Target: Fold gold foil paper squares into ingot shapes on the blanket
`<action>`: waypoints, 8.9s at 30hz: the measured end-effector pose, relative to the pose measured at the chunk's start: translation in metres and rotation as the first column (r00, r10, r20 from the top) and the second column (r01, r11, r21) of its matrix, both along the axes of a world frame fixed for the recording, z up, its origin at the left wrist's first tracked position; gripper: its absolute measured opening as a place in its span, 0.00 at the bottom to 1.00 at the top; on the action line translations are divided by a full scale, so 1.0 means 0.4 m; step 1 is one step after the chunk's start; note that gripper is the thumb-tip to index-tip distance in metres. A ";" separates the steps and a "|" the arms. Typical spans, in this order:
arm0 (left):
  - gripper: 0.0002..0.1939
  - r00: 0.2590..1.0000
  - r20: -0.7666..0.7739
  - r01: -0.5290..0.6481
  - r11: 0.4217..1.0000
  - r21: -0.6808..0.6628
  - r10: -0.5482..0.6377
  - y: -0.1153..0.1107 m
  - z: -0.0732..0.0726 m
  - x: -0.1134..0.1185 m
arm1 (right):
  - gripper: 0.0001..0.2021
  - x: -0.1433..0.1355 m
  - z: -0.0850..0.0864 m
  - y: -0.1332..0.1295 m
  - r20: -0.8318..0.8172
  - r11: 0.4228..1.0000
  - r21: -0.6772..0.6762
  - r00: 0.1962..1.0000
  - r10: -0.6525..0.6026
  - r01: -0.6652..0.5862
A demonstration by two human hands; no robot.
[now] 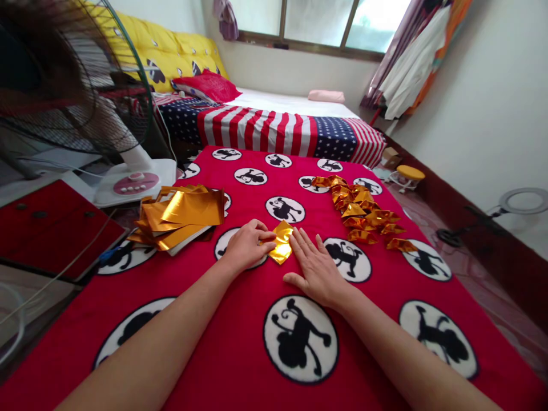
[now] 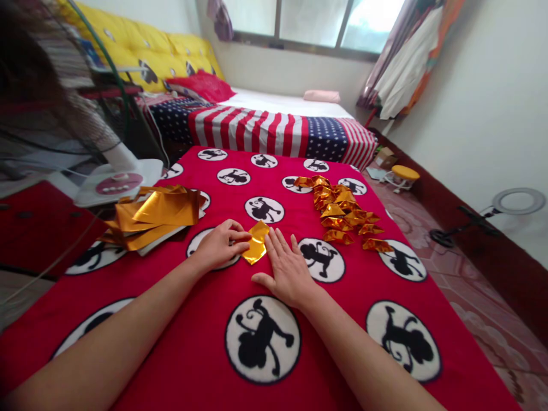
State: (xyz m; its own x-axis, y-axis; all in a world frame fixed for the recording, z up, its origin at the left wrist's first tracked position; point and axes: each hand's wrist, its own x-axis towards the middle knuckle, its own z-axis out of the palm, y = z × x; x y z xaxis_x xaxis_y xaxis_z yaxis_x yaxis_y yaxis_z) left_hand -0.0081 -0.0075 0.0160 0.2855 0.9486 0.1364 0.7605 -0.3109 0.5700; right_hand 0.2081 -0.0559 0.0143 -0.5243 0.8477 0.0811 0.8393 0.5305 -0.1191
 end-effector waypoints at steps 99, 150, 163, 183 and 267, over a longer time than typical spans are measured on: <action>0.07 0.842 0.349 0.432 0.901 0.023 -0.412 0.021 0.005 -0.086 | 0.07 -0.017 -0.014 0.000 -0.757 0.995 -0.075 0.646 -0.100 0.067; 0.12 0.998 0.044 0.056 0.955 -0.293 -0.045 0.010 0.020 -0.057 | 0.11 -0.061 0.003 -0.004 -0.382 0.824 -0.104 0.743 -0.550 0.556; 0.10 0.999 -0.047 0.009 0.975 -0.223 -0.020 0.002 0.031 -0.043 | 0.09 -0.056 0.023 -0.013 -0.359 0.815 -0.198 0.733 -0.577 0.545; 0.09 0.997 -0.069 -0.044 0.974 -0.221 0.029 -0.002 0.039 -0.031 | 0.11 -0.070 0.029 -0.009 -0.251 0.797 -0.129 0.758 -0.602 0.590; 0.12 0.984 -0.176 0.019 0.993 -0.120 -0.040 -0.023 0.042 -0.026 | 0.24 -0.143 0.029 -0.088 -0.461 0.953 0.122 0.866 -0.194 0.278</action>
State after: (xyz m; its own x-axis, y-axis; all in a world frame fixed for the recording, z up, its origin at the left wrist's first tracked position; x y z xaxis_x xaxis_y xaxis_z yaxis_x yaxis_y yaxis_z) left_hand -0.0183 -0.0167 0.0329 0.3232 0.9458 -0.0307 0.8443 -0.2735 0.4608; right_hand 0.1510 -0.0911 0.0260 -0.1848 0.8903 0.4161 0.8248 0.3707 -0.4269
